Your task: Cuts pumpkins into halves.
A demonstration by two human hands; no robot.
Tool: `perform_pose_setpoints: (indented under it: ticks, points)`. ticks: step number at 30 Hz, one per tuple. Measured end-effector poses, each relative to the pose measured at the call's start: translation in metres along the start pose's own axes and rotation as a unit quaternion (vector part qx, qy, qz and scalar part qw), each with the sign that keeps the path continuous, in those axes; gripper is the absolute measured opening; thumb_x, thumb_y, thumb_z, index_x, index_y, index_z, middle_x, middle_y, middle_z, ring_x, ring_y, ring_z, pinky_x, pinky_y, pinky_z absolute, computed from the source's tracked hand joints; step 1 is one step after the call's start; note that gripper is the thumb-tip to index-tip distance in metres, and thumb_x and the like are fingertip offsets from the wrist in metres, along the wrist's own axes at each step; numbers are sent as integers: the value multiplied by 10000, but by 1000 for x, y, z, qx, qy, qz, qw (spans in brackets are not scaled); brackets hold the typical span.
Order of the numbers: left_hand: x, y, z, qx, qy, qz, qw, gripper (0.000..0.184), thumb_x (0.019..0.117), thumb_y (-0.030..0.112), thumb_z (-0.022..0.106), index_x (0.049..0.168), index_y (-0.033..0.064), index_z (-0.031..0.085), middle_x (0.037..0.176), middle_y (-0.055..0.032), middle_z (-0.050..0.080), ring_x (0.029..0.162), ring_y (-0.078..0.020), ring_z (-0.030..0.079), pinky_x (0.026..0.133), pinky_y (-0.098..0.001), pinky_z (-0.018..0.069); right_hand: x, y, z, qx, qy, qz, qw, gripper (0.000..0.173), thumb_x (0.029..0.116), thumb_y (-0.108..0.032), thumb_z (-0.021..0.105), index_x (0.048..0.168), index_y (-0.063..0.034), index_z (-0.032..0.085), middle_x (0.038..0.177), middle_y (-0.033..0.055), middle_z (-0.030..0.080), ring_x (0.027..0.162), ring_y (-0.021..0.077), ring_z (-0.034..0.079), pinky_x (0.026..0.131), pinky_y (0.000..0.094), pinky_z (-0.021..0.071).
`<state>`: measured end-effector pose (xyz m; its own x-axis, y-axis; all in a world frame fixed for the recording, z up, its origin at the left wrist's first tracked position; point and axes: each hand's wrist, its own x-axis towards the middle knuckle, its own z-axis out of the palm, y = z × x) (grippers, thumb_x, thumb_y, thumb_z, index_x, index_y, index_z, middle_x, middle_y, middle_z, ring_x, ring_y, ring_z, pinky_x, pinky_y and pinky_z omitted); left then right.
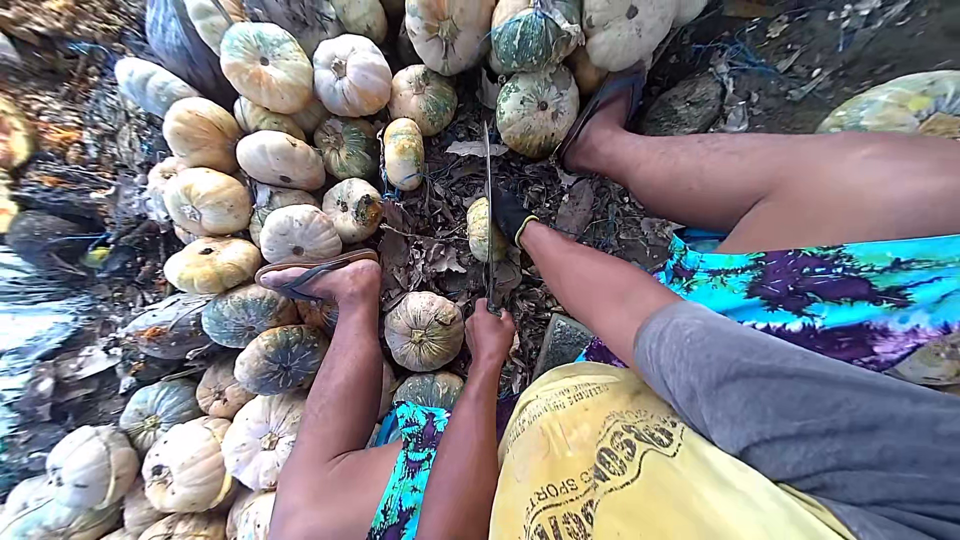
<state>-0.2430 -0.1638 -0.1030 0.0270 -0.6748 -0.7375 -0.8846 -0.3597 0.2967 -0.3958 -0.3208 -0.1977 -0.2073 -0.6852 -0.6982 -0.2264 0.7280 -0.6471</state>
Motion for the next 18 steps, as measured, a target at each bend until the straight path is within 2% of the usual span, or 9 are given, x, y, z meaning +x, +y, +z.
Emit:
perform_pose_setpoints:
  ticks: [5,7,8,9,11,13,16,17,18]
  points:
    - [30,9,-3,69,29,32,997,327,981,254,586,1257,93,655,1071,-133,754,1047,-305,730,902,-522,567,-25,-9,-5,57,61,42,996,571,1131,-408,239,1433,-41,556,1421,231,585,1338,363,552,1108,591,431]
    - [39,13,-6,75,51,59,994,327,975,239,596,1244,68,667,1066,-148,757,1041,-317,735,905,-522,567,-59,-57,-21,140,36,104,984,542,1144,-383,236,1454,-38,516,1443,196,556,1324,292,539,1114,499,418]
    - [46,16,-9,70,61,73,993,323,968,234,609,1226,51,673,1054,-163,756,1033,-335,735,901,-533,567,-69,-74,-26,179,42,115,976,522,1144,-371,244,1423,-41,536,1397,179,577,1264,262,561,1073,462,443]
    - [52,16,-11,56,70,87,992,310,958,224,628,1197,33,681,1031,-184,752,1013,-362,733,886,-558,566,-68,-75,-26,203,56,96,973,514,1142,-371,255,1395,-45,561,1359,172,601,1229,249,583,1051,450,467]
    - [70,11,-7,20,93,112,989,276,929,217,652,1136,37,683,966,-194,742,935,-389,732,811,-601,569,-36,-46,-16,194,82,10,978,572,1125,-447,243,1382,-89,608,1358,152,635,1267,250,596,1078,490,478]
    - [89,9,-4,-6,94,113,989,279,933,229,659,1156,64,680,958,-180,741,919,-382,729,801,-611,567,-8,-33,-8,106,109,-46,987,602,1121,-473,193,1457,-143,567,1448,130,597,1368,262,539,1142,524,421]
    - [86,12,-11,-35,52,78,995,303,938,239,656,1196,82,680,987,-158,748,957,-327,732,864,-565,567,-11,-28,7,-1,135,-78,988,551,1136,-346,193,1547,-79,443,1546,163,500,1450,292,461,1215,488,349]
    - [77,12,-18,-64,25,62,996,292,926,218,663,1180,73,682,975,-148,738,932,-299,724,853,-534,568,-14,-25,12,-7,136,-102,985,543,1135,-331,205,1550,-67,435,1565,156,479,1469,273,437,1236,454,328]
    - [65,10,-24,-102,-2,45,994,262,917,195,670,1143,62,680,930,-133,717,855,-268,708,791,-494,575,-17,-18,18,-12,134,-134,982,536,1134,-318,217,1555,-61,425,1587,146,453,1494,250,402,1258,420,299]
